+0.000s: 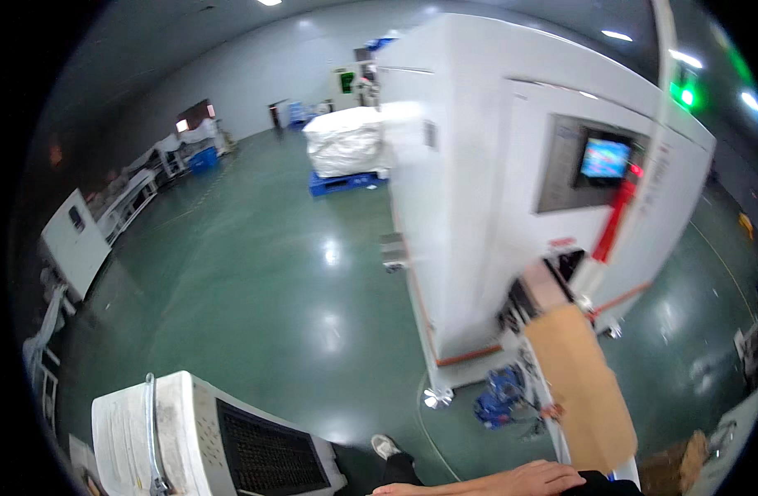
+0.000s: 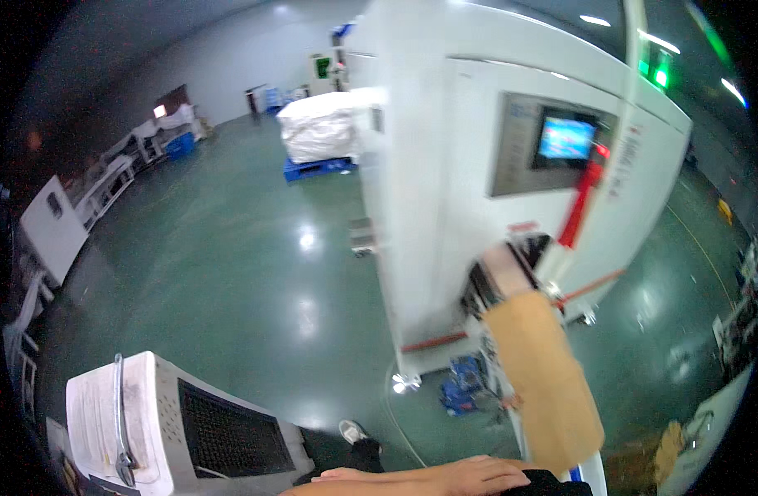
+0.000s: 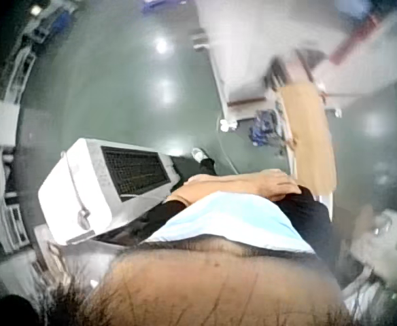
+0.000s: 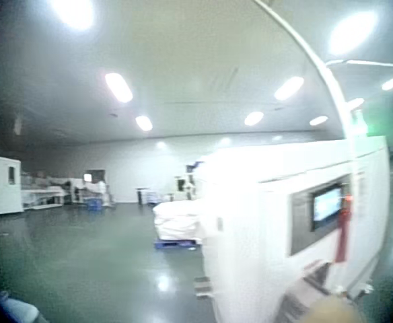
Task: The person repeatedly folds a large white sheet of material on a metal table. They align the sheet, fold it in half, and smooth the crease with their hands. This folding process is performed multiple times in a repetitive sequence.
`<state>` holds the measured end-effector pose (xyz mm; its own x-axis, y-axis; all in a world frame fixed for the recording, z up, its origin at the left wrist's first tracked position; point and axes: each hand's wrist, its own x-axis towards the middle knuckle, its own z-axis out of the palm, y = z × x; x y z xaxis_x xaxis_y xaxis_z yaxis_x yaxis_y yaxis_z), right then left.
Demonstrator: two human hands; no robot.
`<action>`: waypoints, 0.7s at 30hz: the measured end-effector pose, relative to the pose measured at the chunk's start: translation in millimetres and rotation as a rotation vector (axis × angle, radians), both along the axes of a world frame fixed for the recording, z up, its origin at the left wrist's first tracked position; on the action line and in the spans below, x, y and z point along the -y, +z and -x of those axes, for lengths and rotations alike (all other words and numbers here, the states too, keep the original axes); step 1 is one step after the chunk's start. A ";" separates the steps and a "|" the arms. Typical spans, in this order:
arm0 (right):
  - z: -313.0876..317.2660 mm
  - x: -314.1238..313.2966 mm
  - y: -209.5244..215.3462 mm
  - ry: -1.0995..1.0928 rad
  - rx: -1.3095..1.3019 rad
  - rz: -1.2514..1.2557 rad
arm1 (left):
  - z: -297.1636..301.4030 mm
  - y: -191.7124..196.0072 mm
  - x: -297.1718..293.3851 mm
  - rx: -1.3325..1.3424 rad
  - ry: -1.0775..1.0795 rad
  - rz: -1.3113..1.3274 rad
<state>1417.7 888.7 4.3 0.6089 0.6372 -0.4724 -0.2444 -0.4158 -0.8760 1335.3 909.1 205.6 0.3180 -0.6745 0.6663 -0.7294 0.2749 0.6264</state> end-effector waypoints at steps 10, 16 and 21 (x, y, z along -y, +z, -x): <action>-185.6 -176.6 25.9 0.139 -0.001 0.096 | -180.2 -2.2 -161.1 0.170 0.295 0.078; -278.9 -237.9 20.0 0.107 -0.034 0.101 | -279.7 5.6 -253.6 0.170 0.258 0.003; -375.4 -299.6 -14.3 0.111 -0.082 0.111 | -375.4 -12.4 -326.5 0.117 0.331 0.031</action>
